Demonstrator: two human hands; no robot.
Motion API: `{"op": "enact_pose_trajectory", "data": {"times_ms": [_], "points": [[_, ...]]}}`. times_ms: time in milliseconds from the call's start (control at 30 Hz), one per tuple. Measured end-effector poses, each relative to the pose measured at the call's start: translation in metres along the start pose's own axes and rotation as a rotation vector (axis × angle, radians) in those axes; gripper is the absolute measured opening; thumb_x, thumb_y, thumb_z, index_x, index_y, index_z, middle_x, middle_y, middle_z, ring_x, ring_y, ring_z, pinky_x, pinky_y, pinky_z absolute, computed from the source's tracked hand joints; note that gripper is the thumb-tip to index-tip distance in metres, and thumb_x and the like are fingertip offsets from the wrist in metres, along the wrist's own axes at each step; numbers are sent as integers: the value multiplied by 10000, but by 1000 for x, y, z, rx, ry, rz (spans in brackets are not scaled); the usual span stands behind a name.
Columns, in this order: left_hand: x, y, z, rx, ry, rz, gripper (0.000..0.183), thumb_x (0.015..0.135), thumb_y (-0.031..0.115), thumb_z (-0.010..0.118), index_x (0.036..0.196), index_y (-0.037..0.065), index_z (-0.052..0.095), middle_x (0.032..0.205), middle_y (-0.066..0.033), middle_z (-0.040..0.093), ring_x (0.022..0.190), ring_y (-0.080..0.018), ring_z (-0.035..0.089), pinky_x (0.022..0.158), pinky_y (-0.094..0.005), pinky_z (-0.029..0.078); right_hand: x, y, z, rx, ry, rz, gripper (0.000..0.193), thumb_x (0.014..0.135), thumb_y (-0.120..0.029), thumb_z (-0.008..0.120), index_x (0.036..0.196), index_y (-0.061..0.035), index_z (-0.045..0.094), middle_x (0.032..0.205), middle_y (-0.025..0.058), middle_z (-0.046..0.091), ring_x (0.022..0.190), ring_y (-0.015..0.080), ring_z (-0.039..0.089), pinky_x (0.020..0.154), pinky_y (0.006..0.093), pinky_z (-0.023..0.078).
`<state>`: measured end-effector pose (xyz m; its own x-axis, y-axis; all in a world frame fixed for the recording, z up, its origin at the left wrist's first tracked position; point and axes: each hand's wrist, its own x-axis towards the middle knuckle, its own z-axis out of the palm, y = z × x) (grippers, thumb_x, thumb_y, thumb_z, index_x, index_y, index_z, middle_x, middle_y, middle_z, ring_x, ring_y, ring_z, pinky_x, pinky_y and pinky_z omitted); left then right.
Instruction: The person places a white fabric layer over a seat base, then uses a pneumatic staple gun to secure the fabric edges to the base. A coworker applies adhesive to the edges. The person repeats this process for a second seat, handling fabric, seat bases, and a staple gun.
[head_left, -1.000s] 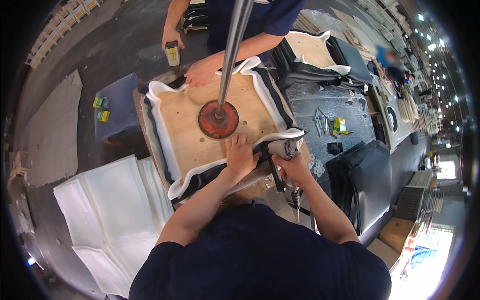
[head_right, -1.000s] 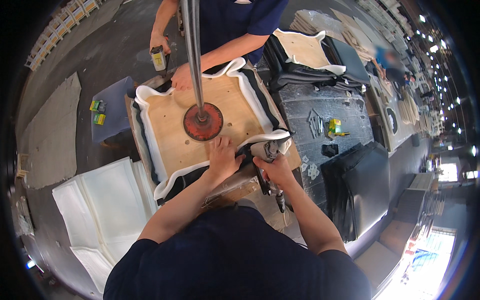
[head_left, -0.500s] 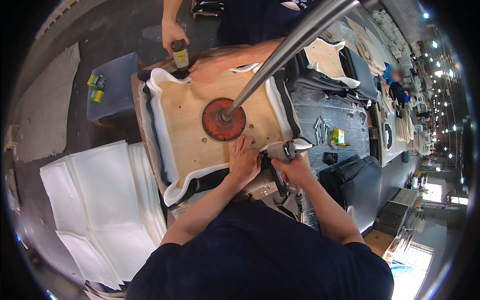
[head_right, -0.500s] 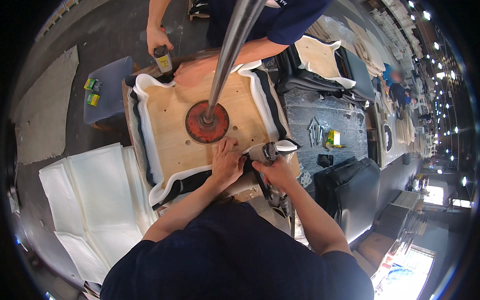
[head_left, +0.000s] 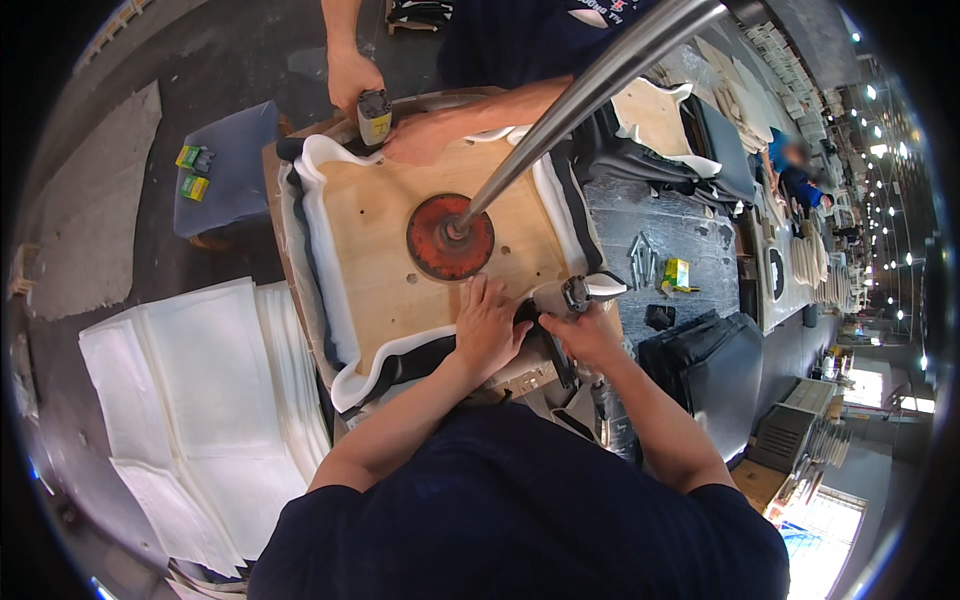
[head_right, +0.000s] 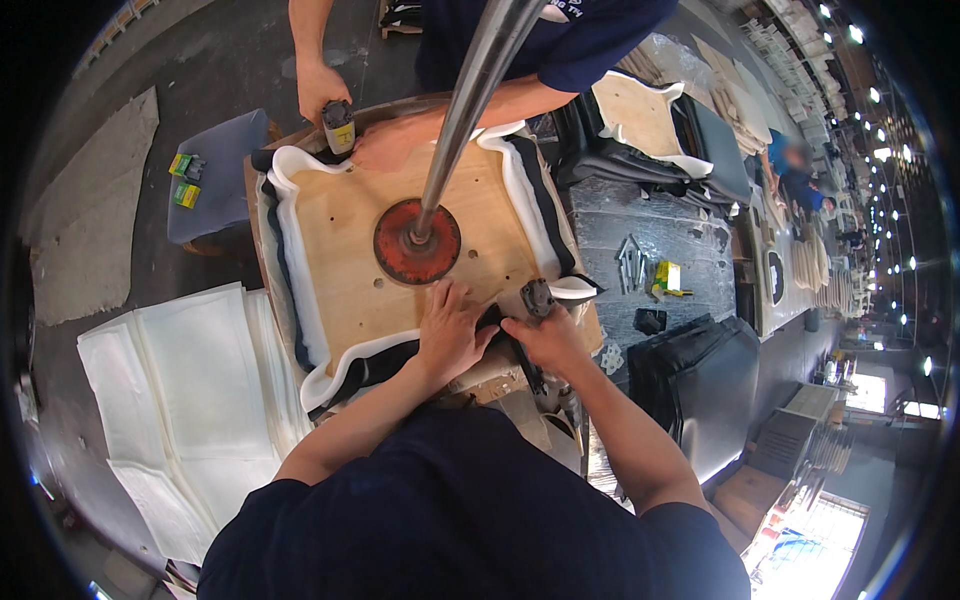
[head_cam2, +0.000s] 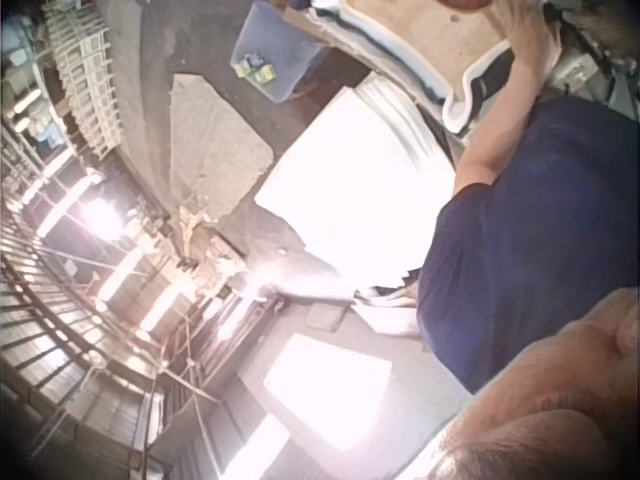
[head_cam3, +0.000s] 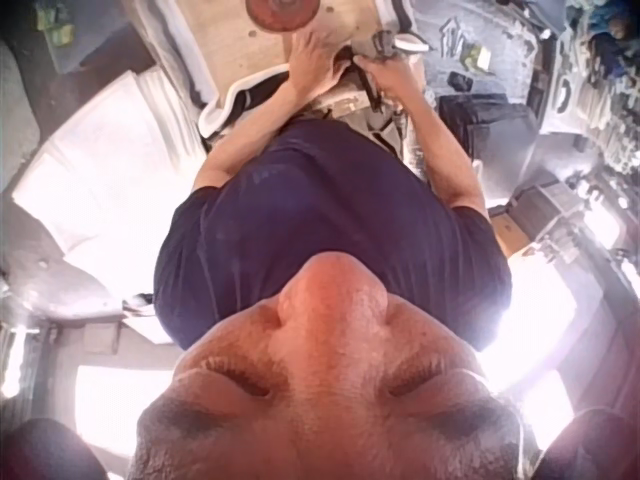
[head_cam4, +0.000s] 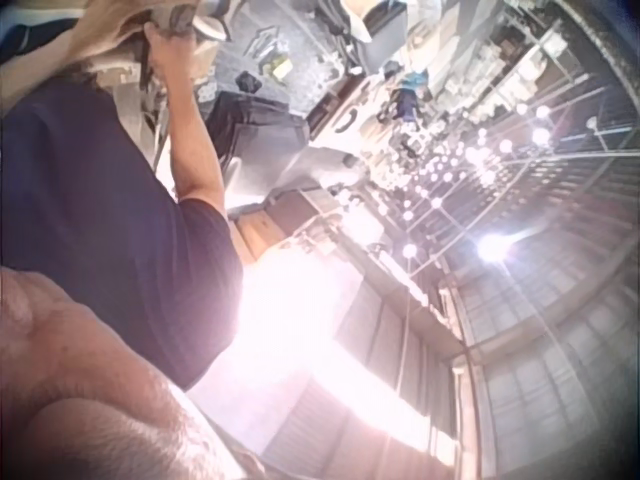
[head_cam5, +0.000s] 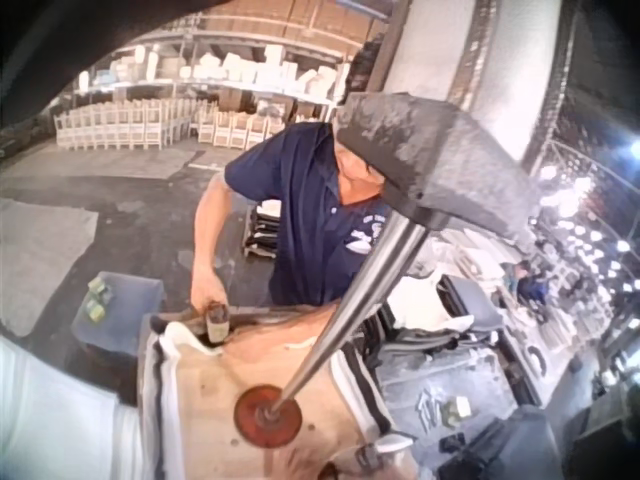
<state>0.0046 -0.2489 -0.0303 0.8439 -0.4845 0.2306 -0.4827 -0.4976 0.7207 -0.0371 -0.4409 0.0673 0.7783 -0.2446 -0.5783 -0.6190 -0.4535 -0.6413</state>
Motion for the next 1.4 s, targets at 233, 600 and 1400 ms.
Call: {"op": "enact_pose_trajectory", "data": {"times_ms": [233,600,1400], "points": [[-7,-4,3,24,76,-38,152,855,187,825,886,43,788,1324,-139,575,1436,-397,445,1284,-605,313,-15,-7,-3,-28,-53,26,383,954,-350,875,983,8,742,652,30,666,529,132,628,490,328,479],[-9,-2,5,-42,55,-102,108,863,162,797,877,56,778,1360,-129,579,1466,-382,438,1304,-583,286,-13,-4,9,-12,-66,18,385,963,-344,853,1100,6,768,730,65,725,546,145,666,530,337,521],[-22,-12,-3,23,69,-56,144,871,225,820,936,104,777,1370,-133,547,1441,-393,440,1283,-644,270,-16,1,26,-117,-22,-122,433,975,-419,834,1009,4,751,733,83,728,546,145,667,537,362,523]]}}
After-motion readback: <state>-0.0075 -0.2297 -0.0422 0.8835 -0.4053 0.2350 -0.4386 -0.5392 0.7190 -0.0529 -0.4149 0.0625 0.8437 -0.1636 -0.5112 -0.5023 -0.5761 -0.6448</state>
